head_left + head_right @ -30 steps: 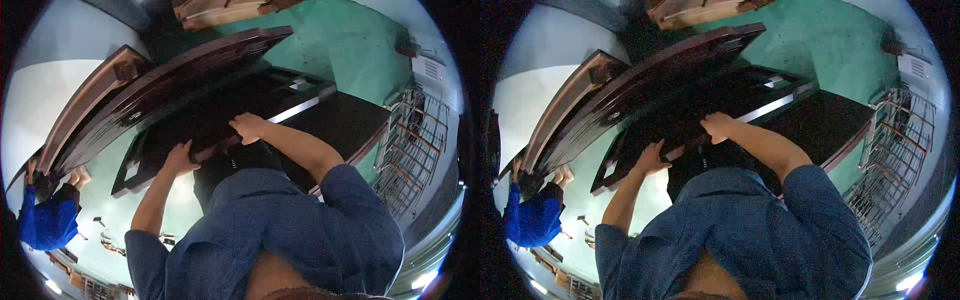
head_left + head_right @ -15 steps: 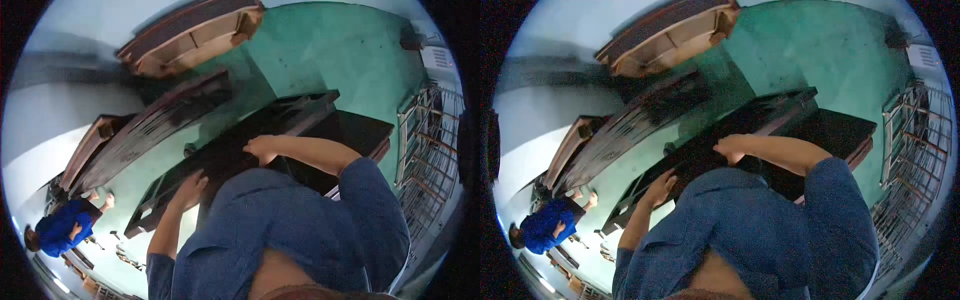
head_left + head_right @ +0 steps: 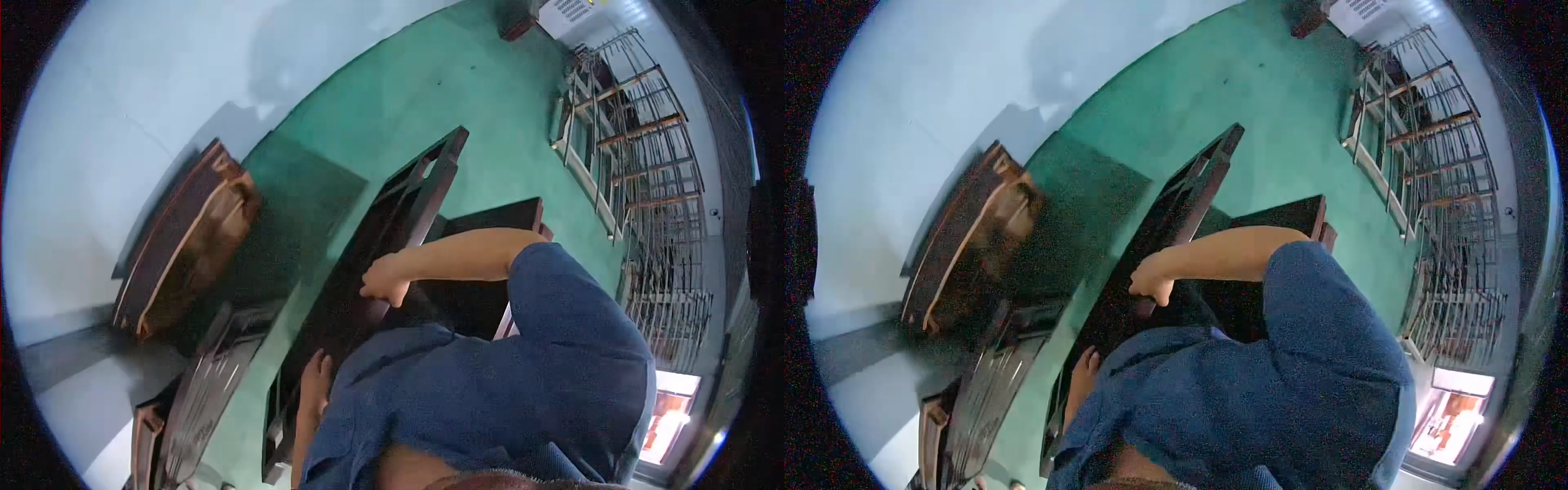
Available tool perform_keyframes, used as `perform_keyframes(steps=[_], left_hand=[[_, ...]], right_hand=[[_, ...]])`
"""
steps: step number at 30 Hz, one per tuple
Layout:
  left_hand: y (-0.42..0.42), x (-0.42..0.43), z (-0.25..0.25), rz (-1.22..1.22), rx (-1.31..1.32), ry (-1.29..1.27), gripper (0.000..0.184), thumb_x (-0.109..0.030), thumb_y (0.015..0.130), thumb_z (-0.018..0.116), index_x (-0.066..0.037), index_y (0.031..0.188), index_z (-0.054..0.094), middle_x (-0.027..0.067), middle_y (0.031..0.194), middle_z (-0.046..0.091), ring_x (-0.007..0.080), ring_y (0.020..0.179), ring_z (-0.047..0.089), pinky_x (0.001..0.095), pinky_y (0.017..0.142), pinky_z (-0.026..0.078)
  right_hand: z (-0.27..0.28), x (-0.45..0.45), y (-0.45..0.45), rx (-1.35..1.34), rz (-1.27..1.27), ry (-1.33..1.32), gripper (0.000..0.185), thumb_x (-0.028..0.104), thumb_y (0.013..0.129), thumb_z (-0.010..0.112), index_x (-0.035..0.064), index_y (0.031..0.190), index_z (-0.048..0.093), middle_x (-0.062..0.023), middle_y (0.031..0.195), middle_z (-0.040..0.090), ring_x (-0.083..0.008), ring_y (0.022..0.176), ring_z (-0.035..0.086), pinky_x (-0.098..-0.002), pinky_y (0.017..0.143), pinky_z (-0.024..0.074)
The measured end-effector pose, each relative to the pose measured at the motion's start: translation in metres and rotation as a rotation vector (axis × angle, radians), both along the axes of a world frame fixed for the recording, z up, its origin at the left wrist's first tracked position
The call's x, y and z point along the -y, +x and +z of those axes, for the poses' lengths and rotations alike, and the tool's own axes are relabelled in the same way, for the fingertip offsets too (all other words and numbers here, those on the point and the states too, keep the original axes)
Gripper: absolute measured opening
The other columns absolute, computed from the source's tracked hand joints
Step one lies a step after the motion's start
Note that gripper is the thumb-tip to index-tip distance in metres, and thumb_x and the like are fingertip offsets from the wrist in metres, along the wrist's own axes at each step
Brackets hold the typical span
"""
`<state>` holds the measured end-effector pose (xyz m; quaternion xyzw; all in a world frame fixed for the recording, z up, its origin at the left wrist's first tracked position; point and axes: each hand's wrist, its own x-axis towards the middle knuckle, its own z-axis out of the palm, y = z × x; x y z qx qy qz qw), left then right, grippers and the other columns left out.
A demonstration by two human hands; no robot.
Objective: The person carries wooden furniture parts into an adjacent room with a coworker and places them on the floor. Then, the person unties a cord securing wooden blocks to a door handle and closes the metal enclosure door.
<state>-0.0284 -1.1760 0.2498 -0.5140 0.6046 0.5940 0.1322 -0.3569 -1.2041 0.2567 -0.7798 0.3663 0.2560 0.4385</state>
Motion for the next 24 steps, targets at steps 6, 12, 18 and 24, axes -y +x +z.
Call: perform_keyframes(steps=[6,12,18,24], left_hand=[[-0.128,0.026,-0.026,0.009,0.0,-0.116,0.055,-0.039,0.096,0.041,-0.001,0.136,0.041,0.0232,0.135,0.045,0.0357,0.125,0.044,0.0395,0.105,0.034],[-0.273,0.081,0.023,0.064,-0.027,-0.089,0.054,-0.039,0.095,0.042,0.002,0.13,0.045,0.0246,0.124,0.053,0.0384,0.117,0.05,0.0424,0.099,0.039],[-0.379,0.111,0.013,0.05,-0.114,-0.155,0.056,-0.043,0.094,0.042,0.002,0.126,0.049,0.0256,0.12,0.055,0.0396,0.113,0.051,0.0438,0.098,0.04],[-0.469,0.174,0.006,-0.024,-0.104,-0.111,0.058,-0.047,0.093,0.043,0.001,0.126,0.049,0.0246,0.117,0.056,0.0388,0.112,0.052,0.0443,0.097,0.041]], right_hand=[[0.002,0.048,-0.134,-0.005,-0.005,0.051,0.049,0.02,0.065,0.067,-0.0007,0.108,0.056,-0.0214,0.098,0.062,-0.0411,0.093,0.06,-0.0471,0.078,0.0496],[-0.004,0.103,-0.273,0.002,0.088,0.013,0.061,0.02,0.064,0.069,0.0016,0.119,0.052,-0.0203,0.106,0.059,-0.037,0.1,0.058,-0.0458,0.083,0.0485],[0.066,0.148,-0.366,-0.126,0.056,0.023,0.071,0.017,0.064,0.069,0.0023,0.129,0.046,-0.0201,0.116,0.053,-0.0366,0.108,0.054,-0.0436,0.091,0.0465],[0.082,0.184,-0.448,-0.153,0.037,-0.058,0.076,0.018,0.064,0.069,0.0006,0.133,0.043,-0.0189,0.12,0.053,-0.0363,0.112,0.052,-0.0413,0.095,0.0447]])
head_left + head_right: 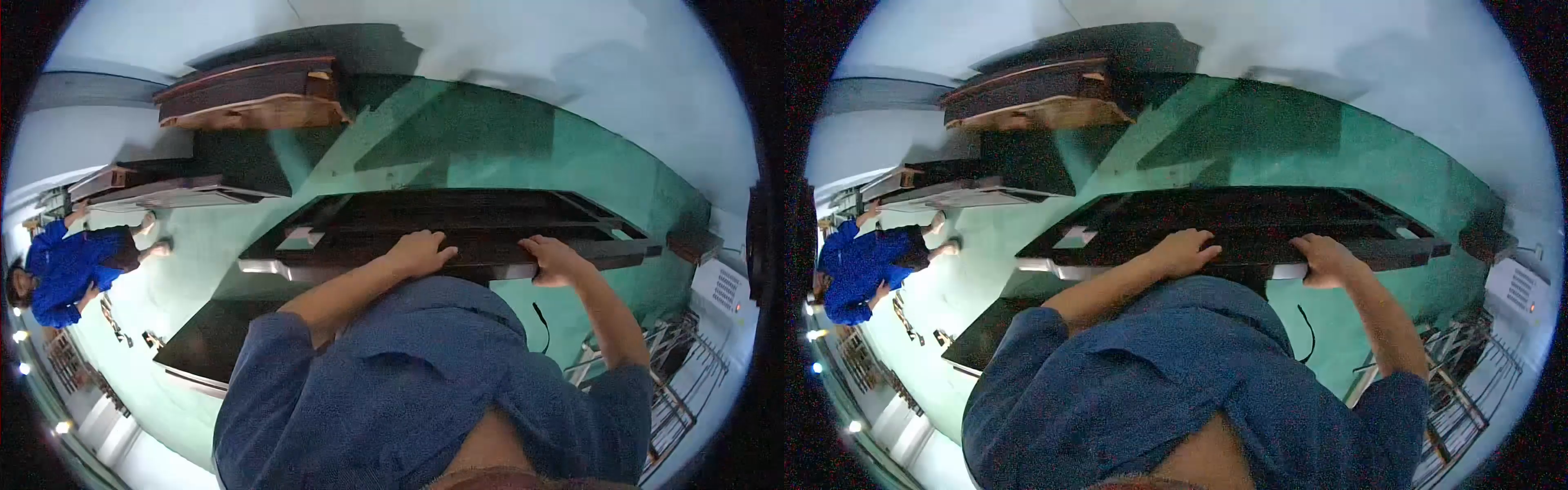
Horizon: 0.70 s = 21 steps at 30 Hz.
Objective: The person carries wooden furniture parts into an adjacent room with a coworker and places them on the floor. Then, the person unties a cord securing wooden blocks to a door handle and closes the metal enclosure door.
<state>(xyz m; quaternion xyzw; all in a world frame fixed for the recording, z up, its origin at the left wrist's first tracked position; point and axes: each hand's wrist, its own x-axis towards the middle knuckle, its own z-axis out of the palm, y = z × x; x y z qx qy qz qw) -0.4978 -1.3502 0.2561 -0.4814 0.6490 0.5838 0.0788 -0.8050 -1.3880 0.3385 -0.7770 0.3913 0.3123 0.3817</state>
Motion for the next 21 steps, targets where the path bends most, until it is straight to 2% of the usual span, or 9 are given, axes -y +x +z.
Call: perform_keyframes(steps=[5,8,14,19,21], left_hand=[[-0.087,0.052,-0.003,-0.046,0.084,-0.042,0.06,-0.049,0.093,0.042,0.0,0.127,0.048,0.0246,0.121,0.053,0.0397,0.113,0.051,0.0468,0.096,0.041],[-0.143,0.083,-0.022,-0.013,0.052,-0.114,0.059,-0.048,0.094,0.041,0.002,0.12,0.052,0.0257,0.114,0.057,0.0404,0.108,0.055,0.0472,0.091,0.045],[-0.251,0.134,-0.036,-0.083,0.088,-0.161,0.063,-0.052,0.091,0.042,0.003,0.117,0.055,0.0258,0.112,0.059,0.0407,0.108,0.055,0.0476,0.093,0.044],[-0.304,0.184,-0.034,-0.091,0.113,-0.052,0.065,-0.052,0.089,0.045,0.003,0.122,0.053,0.0259,0.116,0.058,0.0392,0.11,0.055,0.0469,0.095,0.042],[-0.313,0.202,-0.029,-0.065,0.121,-0.012,0.066,-0.052,0.089,0.044,0.006,0.119,0.055,0.0264,0.117,0.058,0.0395,0.111,0.054,0.0457,0.095,0.042]], right_hand=[[-0.012,0.028,-0.087,-0.025,-0.113,-0.068,0.075,0.015,0.064,0.069,0.0017,0.133,0.042,-0.0192,0.123,0.051,-0.0354,0.114,0.051,-0.0407,0.096,0.0444],[-0.027,0.06,-0.136,-0.103,-0.162,0.002,0.078,0.013,0.062,0.069,0.0012,0.134,0.04,-0.0181,0.126,0.049,-0.0359,0.117,0.048,-0.0398,0.099,0.0424],[-0.06,0.102,-0.254,0.047,-0.234,0.078,0.076,0.013,0.062,0.068,0.0001,0.132,0.042,-0.0207,0.127,0.048,-0.0354,0.12,0.046,-0.0389,0.102,0.0394],[-0.073,0.145,-0.309,0.109,-0.218,0.153,0.078,0.012,0.062,0.069,-0.0001,0.134,0.04,-0.0215,0.13,0.047,-0.0347,0.122,0.045,-0.0378,0.103,0.0379],[-0.067,0.162,-0.313,0.033,-0.316,0.183,0.078,0.011,0.063,0.068,0.0032,0.135,0.04,-0.0192,0.131,0.047,-0.0341,0.122,0.045,-0.0378,0.103,0.0378]])
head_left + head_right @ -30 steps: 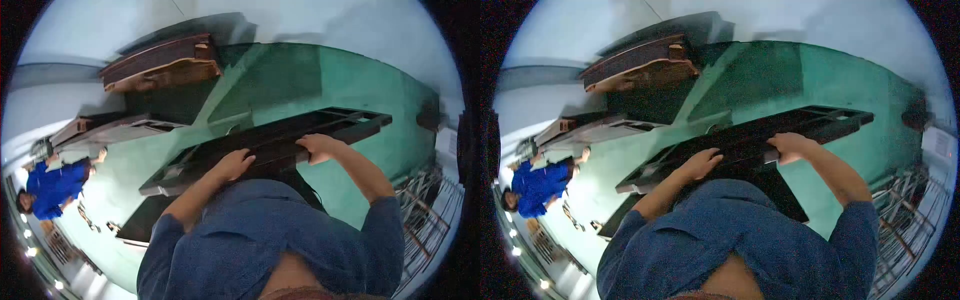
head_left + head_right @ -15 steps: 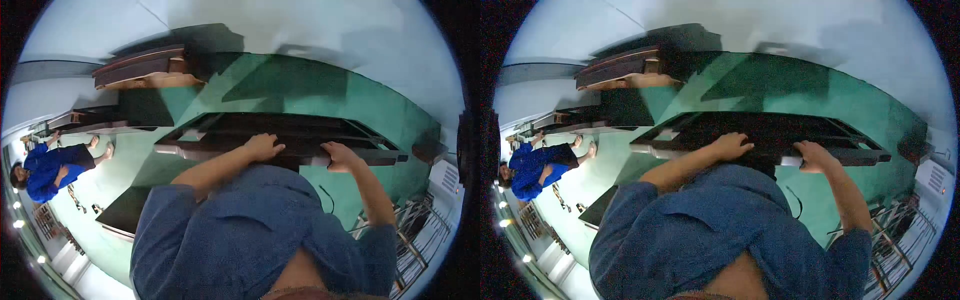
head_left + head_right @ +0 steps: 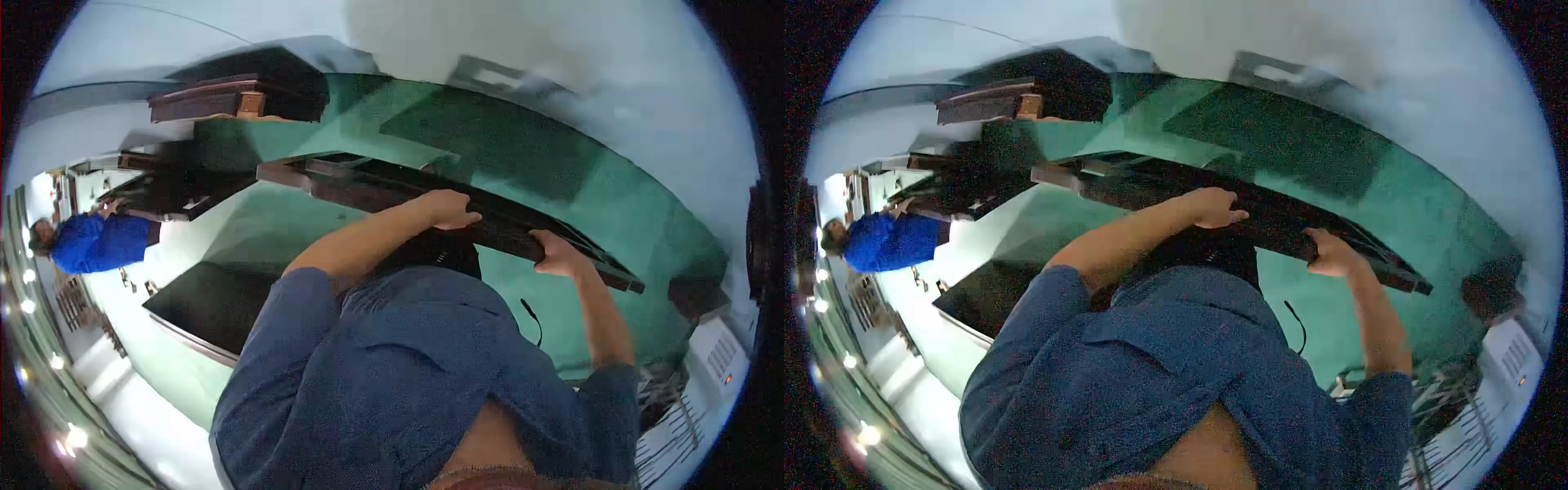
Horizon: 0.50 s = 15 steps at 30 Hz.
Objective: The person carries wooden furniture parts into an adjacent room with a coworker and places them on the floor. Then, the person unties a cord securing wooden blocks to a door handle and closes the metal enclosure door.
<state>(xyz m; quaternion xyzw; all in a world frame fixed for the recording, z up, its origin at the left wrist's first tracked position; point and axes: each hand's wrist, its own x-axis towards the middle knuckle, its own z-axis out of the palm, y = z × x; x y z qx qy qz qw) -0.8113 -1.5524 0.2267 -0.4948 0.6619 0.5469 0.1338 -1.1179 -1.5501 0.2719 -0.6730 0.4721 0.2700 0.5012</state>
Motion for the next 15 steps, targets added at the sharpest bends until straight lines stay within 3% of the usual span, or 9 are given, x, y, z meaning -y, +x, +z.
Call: perform_keyframes(steps=[3,5,9,11,12,15], left_hand=[[-0.006,0.036,0.007,-0.099,0.012,0.12,0.066,-0.054,0.091,0.041,0.003,0.123,0.051,0.0237,0.123,0.055,0.039,0.116,0.051,0.045,0.096,0.041],[-0.005,0.052,-0.001,-0.094,0.021,0.045,0.067,-0.055,0.091,0.041,0.003,0.123,0.052,0.0234,0.124,0.054,0.0377,0.116,0.051,0.0447,0.097,0.041],[-0.005,0.087,-0.016,-0.085,0.043,0.103,0.067,-0.054,0.091,0.041,0.004,0.123,0.052,0.0236,0.125,0.053,0.0373,0.117,0.051,0.0446,0.098,0.041],[-0.003,0.119,-0.029,-0.09,0.062,0.093,0.068,-0.054,0.091,0.04,0.005,0.123,0.052,0.0239,0.124,0.054,0.0372,0.116,0.051,0.0447,0.098,0.041],[-0.006,0.131,-0.038,-0.069,0.065,0.096,0.068,-0.054,0.091,0.04,0.005,0.123,0.052,0.0239,0.124,0.054,0.0372,0.116,0.051,0.0447,0.098,0.041],[-0.003,0.18,-0.054,-0.055,0.089,0.102,0.07,-0.054,0.092,0.037,0.006,0.125,0.05,0.0235,0.126,0.053,0.0373,0.117,0.05,0.0448,0.099,0.04]], right_hand=[[0.0,0.026,0.002,-0.107,0.013,-0.011,0.076,0.011,0.065,0.068,0.0073,0.136,0.041,-0.0163,0.13,0.049,-0.0331,0.121,0.047,-0.0387,0.103,0.0383],[-0.008,0.05,0.001,-0.095,-0.002,0.077,0.076,0.011,0.065,0.068,0.0109,0.137,0.04,-0.0135,0.13,0.05,-0.0321,0.12,0.048,-0.0397,0.103,0.0385],[-0.004,0.085,0.018,-0.13,0.067,-0.033,0.076,0.011,0.065,0.067,0.0094,0.136,0.041,-0.0145,0.129,0.051,-0.0323,0.119,0.049,-0.0405,0.102,0.04],[0.0,0.124,0.033,-0.163,-0.048,0.129,0.078,0.01,0.064,0.068,0.0081,0.136,0.04,-0.0165,0.129,0.05,-0.033,0.118,0.05,-0.0396,0.1,0.0411],[-0.022,0.133,0.02,-0.129,0.054,0.017,0.079,0.01,0.063,0.069,0.0067,0.137,0.039,-0.0192,0.128,0.05,-0.0328,0.118,0.05,-0.0393,0.099,0.0419],[-0.065,0.177,0.004,-0.05,0.103,0.014,0.081,0.008,0.062,0.069,0.0043,0.137,0.039,-0.0203,0.128,0.05,-0.0322,0.118,0.05,-0.0393,0.1,0.0408]])
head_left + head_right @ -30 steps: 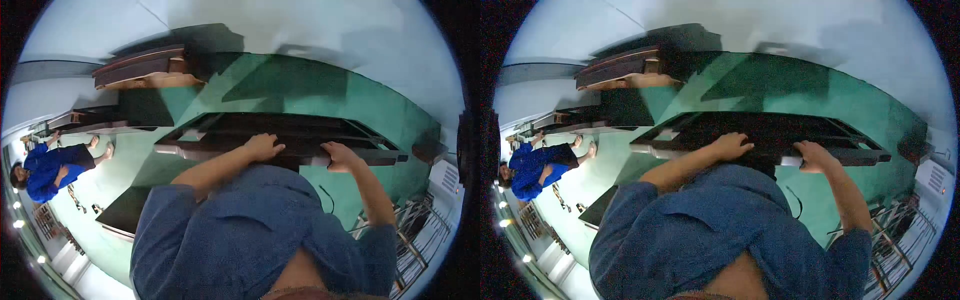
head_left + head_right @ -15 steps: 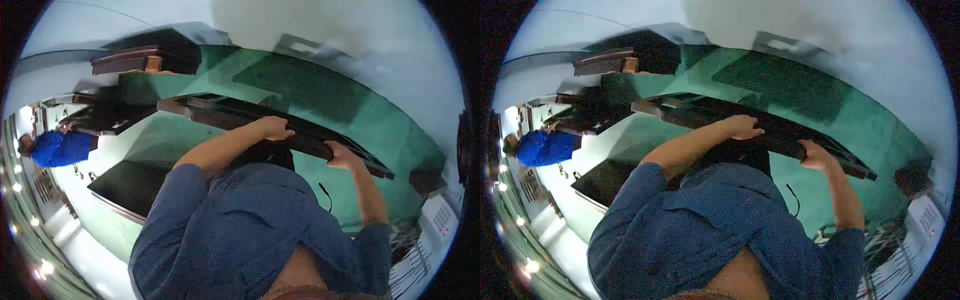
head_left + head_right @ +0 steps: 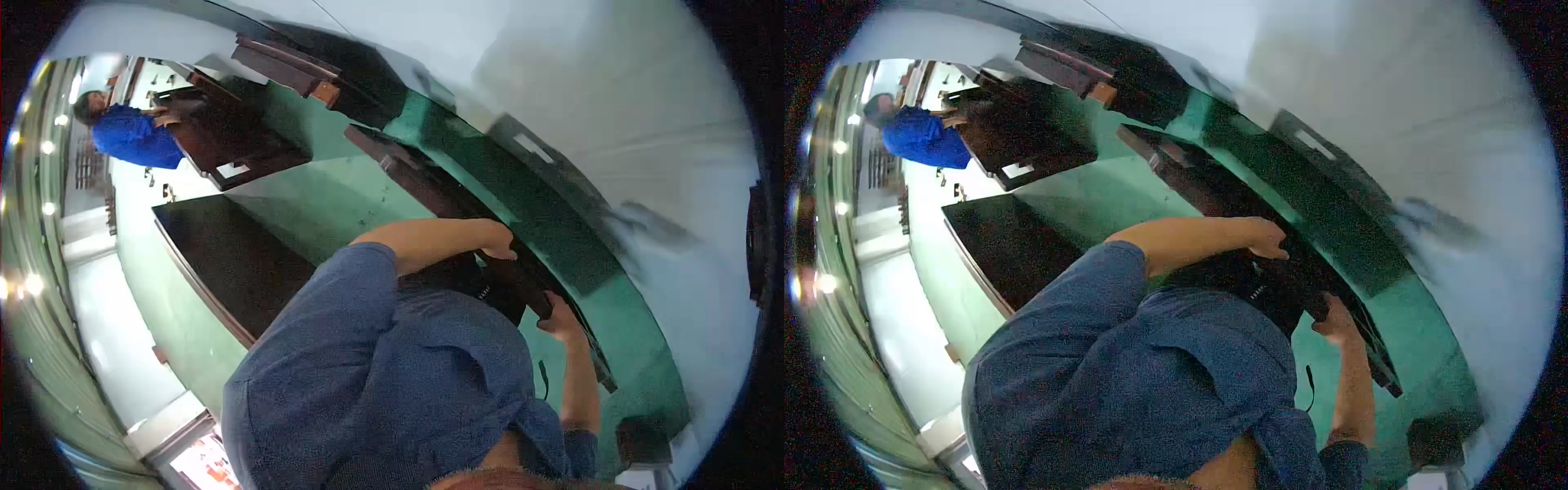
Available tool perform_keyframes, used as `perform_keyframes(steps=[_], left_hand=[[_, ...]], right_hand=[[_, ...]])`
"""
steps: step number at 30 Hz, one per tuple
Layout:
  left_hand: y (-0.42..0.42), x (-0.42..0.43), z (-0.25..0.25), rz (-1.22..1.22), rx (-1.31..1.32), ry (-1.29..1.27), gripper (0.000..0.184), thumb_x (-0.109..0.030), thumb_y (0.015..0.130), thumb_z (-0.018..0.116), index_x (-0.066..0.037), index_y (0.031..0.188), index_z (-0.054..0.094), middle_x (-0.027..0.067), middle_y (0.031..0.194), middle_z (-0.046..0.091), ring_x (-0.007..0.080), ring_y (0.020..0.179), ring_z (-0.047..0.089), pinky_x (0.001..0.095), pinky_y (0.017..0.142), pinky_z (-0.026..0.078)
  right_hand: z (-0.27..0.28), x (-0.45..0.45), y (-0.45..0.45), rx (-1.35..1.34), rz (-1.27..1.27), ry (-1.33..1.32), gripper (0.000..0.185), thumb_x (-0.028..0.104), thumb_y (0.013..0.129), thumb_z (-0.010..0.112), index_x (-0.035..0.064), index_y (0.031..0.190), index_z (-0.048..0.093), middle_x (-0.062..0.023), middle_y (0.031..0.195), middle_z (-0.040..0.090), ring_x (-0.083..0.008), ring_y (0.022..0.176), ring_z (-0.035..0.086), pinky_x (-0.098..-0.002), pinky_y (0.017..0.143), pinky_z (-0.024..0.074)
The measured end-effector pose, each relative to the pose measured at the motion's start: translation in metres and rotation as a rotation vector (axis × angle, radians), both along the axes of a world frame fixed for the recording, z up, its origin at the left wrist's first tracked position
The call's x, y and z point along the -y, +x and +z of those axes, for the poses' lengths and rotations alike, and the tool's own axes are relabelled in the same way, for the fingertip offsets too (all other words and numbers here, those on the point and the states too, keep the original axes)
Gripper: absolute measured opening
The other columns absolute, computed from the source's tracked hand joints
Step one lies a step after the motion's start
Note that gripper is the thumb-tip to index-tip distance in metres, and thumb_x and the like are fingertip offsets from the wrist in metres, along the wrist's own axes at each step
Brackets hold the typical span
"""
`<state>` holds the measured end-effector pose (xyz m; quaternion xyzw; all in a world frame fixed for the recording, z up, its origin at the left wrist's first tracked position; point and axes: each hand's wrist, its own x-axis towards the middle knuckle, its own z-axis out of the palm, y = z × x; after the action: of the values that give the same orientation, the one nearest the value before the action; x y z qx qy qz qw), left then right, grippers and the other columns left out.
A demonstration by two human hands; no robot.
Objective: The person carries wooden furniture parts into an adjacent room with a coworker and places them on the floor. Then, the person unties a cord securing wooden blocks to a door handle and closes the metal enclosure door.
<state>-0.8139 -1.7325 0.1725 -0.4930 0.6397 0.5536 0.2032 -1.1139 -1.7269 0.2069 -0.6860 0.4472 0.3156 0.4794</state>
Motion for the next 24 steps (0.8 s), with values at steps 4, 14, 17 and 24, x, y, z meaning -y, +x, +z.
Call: perform_keyframes(steps=[4,14,17,24], left_hand=[[-0.018,0.023,0.003,0.044,0.061,0.082,0.069,-0.051,0.094,0.035,0.008,0.127,0.048,0.0232,0.13,0.05,0.0373,0.121,0.047,0.044,0.102,0.037],[-0.014,0.099,-0.017,0.295,0.082,0.165,0.064,-0.053,0.094,0.032,0.0,0.113,0.063,0.0207,0.12,0.058,0.0371,0.114,0.052,0.0468,0.098,0.038],[-0.022,0.101,-0.069,0.207,0.163,-0.025,0.064,-0.052,0.095,0.029,-0.002,0.122,0.058,0.0191,0.127,0.054,0.0358,0.12,0.049,0.0451,0.101,0.036],[-0.018,0.139,-0.04,0.227,0.183,-0.044,0.057,-0.048,0.096,0.031,-0.006,0.127,0.055,0.0177,0.122,0.057,0.0356,0.117,0.052,0.0457,0.101,0.037]], right_hand=[[0.007,0.032,-0.003,0.085,-0.014,0.008,0.079,0.006,0.061,0.069,0.0006,0.135,0.04,-0.0206,0.126,0.052,-0.0324,0.117,0.05,-0.0399,0.1,0.0401],[-0.044,0.127,-0.001,0.067,0.05,0.044,0.077,0.014,0.062,0.068,-0.0004,0.133,0.043,-0.0231,0.13,0.049,-0.0354,0.121,0.048,-0.0394,0.101,0.0396],[-0.058,0.145,-0.002,0.066,0.077,0.045,0.074,0.015,0.062,0.067,-0.0009,0.131,0.045,-0.023,0.127,0.052,-0.0345,0.119,0.05,-0.0391,0.1,0.041],[-0.066,0.191,-0.001,0.082,0.078,-0.017,0.069,0.017,0.062,0.065,-0.002,0.127,0.05,-0.0207,0.111,0.06,-0.0299,0.105,0.059,-0.0369,0.092,0.0436]])
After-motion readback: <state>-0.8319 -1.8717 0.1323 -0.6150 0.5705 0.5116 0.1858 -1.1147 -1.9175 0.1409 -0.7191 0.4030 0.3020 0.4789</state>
